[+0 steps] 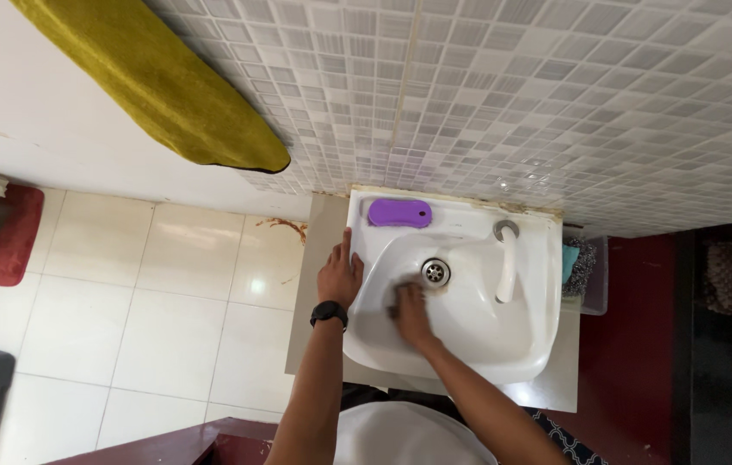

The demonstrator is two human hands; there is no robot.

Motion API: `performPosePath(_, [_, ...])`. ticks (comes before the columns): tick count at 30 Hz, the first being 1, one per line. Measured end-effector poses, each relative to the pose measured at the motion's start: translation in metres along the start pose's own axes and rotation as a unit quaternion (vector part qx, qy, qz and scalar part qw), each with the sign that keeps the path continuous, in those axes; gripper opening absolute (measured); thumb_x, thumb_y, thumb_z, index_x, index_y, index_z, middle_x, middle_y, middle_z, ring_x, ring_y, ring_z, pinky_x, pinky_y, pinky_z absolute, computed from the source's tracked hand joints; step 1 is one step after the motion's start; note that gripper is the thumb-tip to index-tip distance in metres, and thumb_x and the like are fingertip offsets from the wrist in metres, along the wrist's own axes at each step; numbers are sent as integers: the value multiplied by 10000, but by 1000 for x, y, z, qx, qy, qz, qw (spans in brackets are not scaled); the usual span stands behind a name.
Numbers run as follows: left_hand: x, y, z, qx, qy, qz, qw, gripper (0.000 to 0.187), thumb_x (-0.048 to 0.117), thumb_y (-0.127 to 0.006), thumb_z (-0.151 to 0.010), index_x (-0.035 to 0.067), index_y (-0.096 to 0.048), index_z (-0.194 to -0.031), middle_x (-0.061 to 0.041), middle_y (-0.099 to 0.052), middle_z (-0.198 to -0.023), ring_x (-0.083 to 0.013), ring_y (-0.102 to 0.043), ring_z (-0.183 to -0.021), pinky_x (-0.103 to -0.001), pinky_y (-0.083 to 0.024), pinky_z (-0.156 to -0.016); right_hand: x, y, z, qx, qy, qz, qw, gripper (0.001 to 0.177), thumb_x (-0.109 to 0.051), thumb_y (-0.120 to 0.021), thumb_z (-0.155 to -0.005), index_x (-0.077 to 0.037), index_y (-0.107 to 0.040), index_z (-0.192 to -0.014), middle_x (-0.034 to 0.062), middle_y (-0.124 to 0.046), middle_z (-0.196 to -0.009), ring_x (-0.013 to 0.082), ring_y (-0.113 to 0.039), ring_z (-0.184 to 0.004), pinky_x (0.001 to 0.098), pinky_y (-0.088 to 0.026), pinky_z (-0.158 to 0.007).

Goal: The person scrubs the interior of a bathroom sink using a purple scrubbing pad and a scouring sponge.

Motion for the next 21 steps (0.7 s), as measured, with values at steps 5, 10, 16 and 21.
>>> performPosePath(5, [0, -2, 0, 10, -3, -7, 1000, 622, 227, -533, -990, 160, -345, -1579, -149, -660, -1211, -366, -695, -994, -495, -597, -745, 3, 5, -2, -68, 45, -229, 970, 546, -43, -757, -798, -64, -567, -1310, 173, -471, -1421, 390, -535, -1219, 461, -532, -998])
performPosePath(10, [-2, -3, 0, -10, 13, -9, 1000, 619, 232, -533, -996, 164, -345, -1581, -148, -662, -1214, -366, -692, -980, -497, -595, -751, 65, 83, 8, -75, 113, -91, 987, 443, -29, -763, -789, -89, -670, -1219, 99, -574, -1315, 302, -603, -1155, 399, -541, -959])
performPosePath(16, [0, -1, -1, -1, 4, 2, 1000, 625, 226, -527, -990, 150, -339, -1581, -148, -662, -1203, -363, -693, -968, -498, -593, -760, 73, 95, -22, 174, -67, 68, 980, 702, -7, -749, -787, 8, -511, -1447, 265, -448, -1454, 445, -486, -1288, 472, -434, -1047])
performPosePath(21, [-2, -2, -1, -20, 19, -2, 1000, 630, 231, -522, -995, 153, -333, -1591, -144, -664, -1184, -359, -694, -972, -496, -594, -768, 12, 21, -66, 216, -76, -94, 969, 858, 19, -684, -807, 96, -248, -1541, 381, -242, -1564, 533, -210, -1450, 529, -203, -1149])
Point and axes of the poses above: each hand's wrist, its own z-axis away from the middle knuckle, its own y-axis out of the back of the hand, x = y × z, the point moved 4 cm from there along -z, towards the middle knuckle
